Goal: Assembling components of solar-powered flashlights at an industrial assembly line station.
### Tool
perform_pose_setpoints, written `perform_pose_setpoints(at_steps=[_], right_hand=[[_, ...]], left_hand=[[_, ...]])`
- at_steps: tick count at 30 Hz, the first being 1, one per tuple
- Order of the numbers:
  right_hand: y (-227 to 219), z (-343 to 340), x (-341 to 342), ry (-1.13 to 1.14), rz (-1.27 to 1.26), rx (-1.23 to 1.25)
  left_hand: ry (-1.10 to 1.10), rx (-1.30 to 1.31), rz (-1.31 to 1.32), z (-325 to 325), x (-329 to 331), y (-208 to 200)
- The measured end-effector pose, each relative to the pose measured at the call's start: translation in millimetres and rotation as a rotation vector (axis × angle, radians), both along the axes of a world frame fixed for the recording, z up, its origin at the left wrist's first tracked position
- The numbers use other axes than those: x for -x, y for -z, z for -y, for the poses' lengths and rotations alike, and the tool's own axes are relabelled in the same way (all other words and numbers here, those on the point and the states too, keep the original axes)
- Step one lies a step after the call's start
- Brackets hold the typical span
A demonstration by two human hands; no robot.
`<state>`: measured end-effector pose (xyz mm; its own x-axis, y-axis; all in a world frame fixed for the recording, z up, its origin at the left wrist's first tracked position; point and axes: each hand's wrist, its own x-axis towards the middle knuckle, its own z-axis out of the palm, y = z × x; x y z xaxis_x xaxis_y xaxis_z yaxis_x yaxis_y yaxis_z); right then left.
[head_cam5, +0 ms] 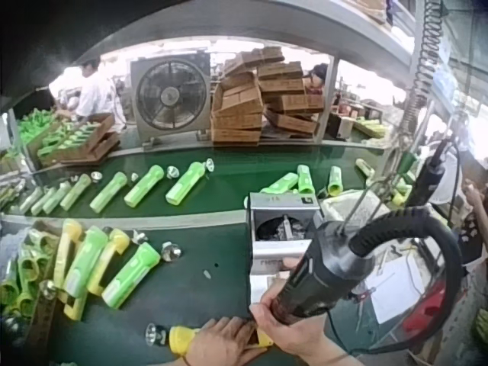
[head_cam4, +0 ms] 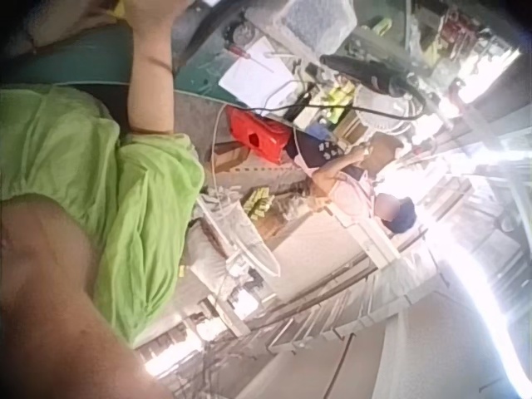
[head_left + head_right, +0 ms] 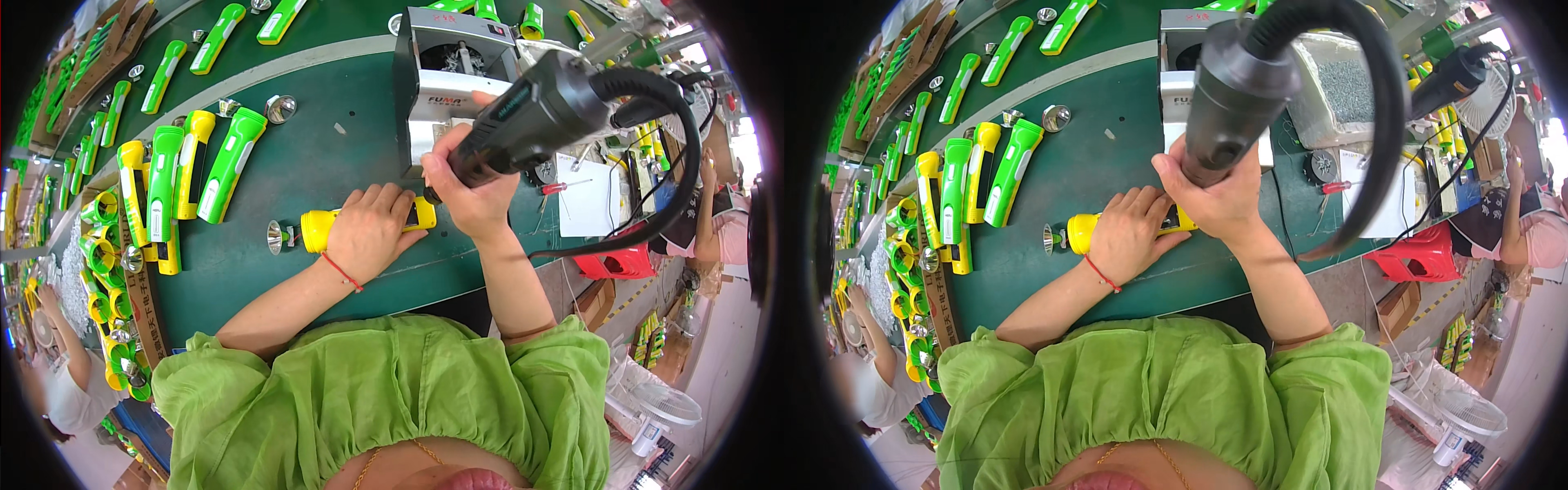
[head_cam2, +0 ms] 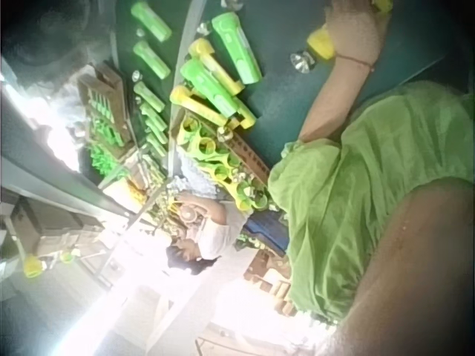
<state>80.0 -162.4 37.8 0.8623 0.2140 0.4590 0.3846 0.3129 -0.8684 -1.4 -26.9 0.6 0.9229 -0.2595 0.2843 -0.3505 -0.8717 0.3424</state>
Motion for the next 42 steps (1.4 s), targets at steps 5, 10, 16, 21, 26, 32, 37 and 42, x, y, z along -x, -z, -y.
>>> perform_pose_setpoints(at_steps=[5, 10, 16, 21, 26, 32, 37, 42], right_hand=[[-3, 4, 0, -0.101, -0.027, 0.036], [8, 4, -2, 0.037, 0.062, 0.086], [-36, 27, -5, 0.197, 0.157, -0.129], [-59, 40, -37, 0.201, 0.355, -0.146], [-44, 28, -41, 0.152, 0.277, -0.145], [-58, 33, -52, -0.071, 0.133, 0.115], [-38, 38, -10, 0.041, 0.054, -0.138], [-25, 36, 18, 0.144, 0.192, -0.016]], left_hand=[[0.013, 0.002, 0.01, 1, 0, -1], [0.011, 0.016, -0.037, 2, -2, -4], [0.016, 0.044, -0.045, -3, -7, -1], [-0.003, 0.063, -0.044, 5, -15, 0], [-0.046, -0.03, -0.026, -10, -1, -21], [-0.078, -0.082, -0.14, -46, 20, -16], [-0.091, -0.024, -0.113, -48, 19, -11], [-0.083, -0.022, -0.087, -47, 20, -9]])
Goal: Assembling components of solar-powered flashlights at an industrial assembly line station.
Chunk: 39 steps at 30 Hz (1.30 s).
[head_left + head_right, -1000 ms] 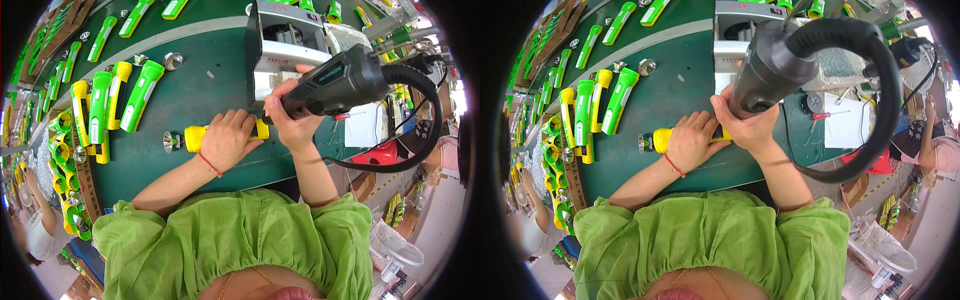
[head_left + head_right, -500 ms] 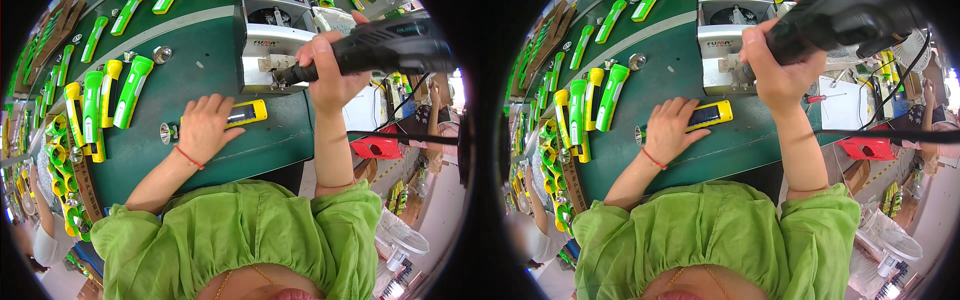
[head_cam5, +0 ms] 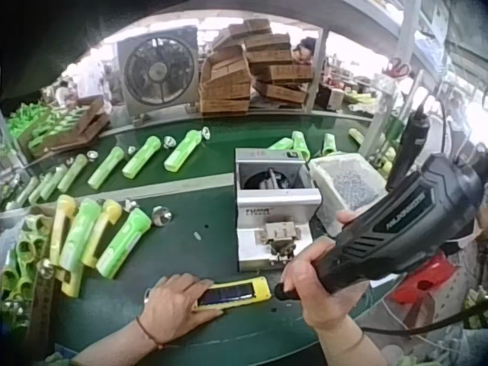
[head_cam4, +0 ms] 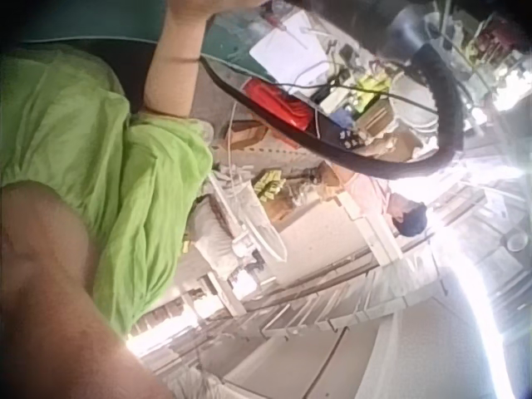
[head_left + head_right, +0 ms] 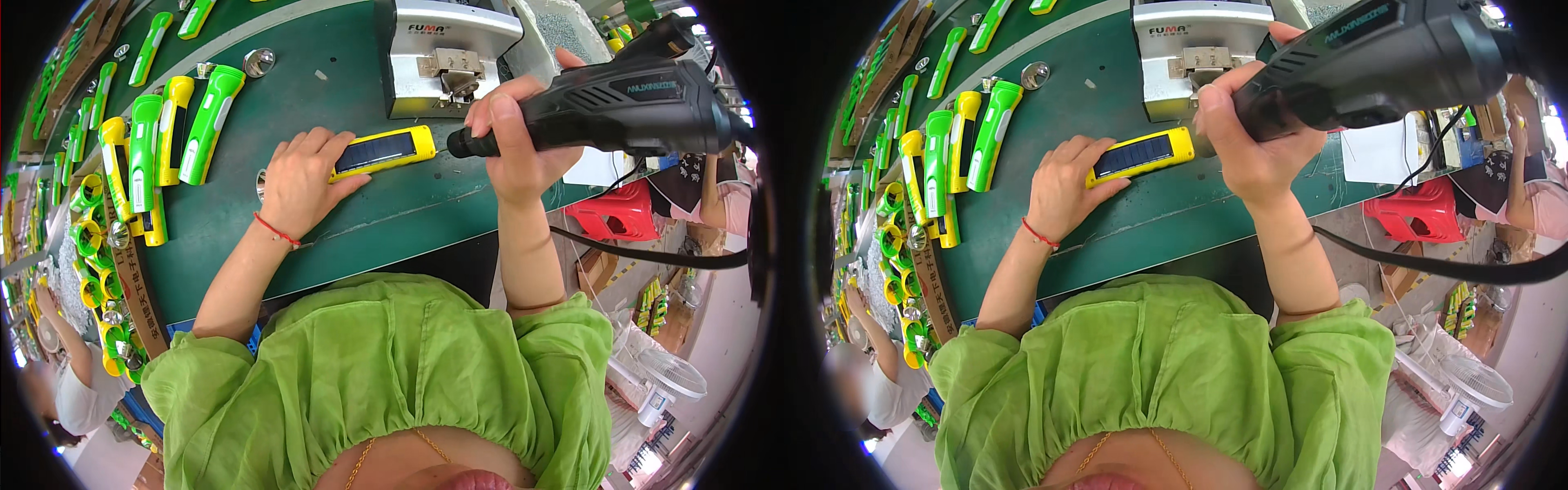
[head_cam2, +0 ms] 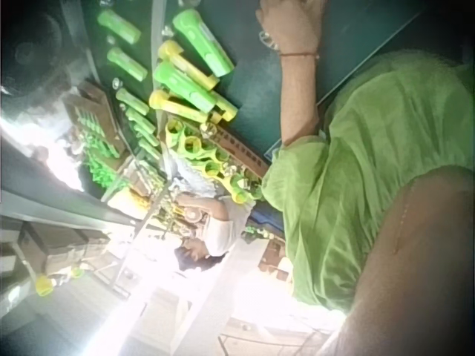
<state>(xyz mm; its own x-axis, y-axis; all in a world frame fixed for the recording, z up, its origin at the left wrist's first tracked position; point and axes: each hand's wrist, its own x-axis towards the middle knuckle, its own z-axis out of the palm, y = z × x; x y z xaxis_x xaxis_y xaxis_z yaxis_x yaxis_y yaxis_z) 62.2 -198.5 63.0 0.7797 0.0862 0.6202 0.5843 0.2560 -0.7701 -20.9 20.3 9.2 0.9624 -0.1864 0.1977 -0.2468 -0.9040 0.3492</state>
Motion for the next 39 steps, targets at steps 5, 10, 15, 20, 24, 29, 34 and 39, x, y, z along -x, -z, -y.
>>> perform_pose_setpoints(at_steps=[5, 10, 15, 20, 24, 29, 34, 39], right_hand=[[13, -4, 7, 0.006, -0.014, 0.041], [39, -5, 7, 0.046, 0.089, 0.146], [39, -9, 7, 0.003, 0.07, 0.135], [34, -5, 6, -0.057, 0.026, 0.086], [35, -4, 7, 0.053, 0.121, 0.309], [20, 18, -6, -0.168, -0.077, 0.148], [-41, 26, -31, -0.24, 0.052, -0.323], [-32, -3, -49, -0.027, 0.213, -0.047]], left_hand=[[0.004, 0.0, 0.014, -1, 1, 2], [-0.003, 0.027, 0.013, 2, 1, 1], [-0.006, 0.027, -0.057, -3, 3, -1], [0.069, 0.044, -0.067, -35, 16, -21], [0.095, 0.294, -0.157, -49, 19, -9], [0.117, 0.325, -0.159, -42, 13, -10], [0.207, 0.268, -0.157, -33, -4, -11], [0.161, 0.299, -0.123, -1, -16, -5]])
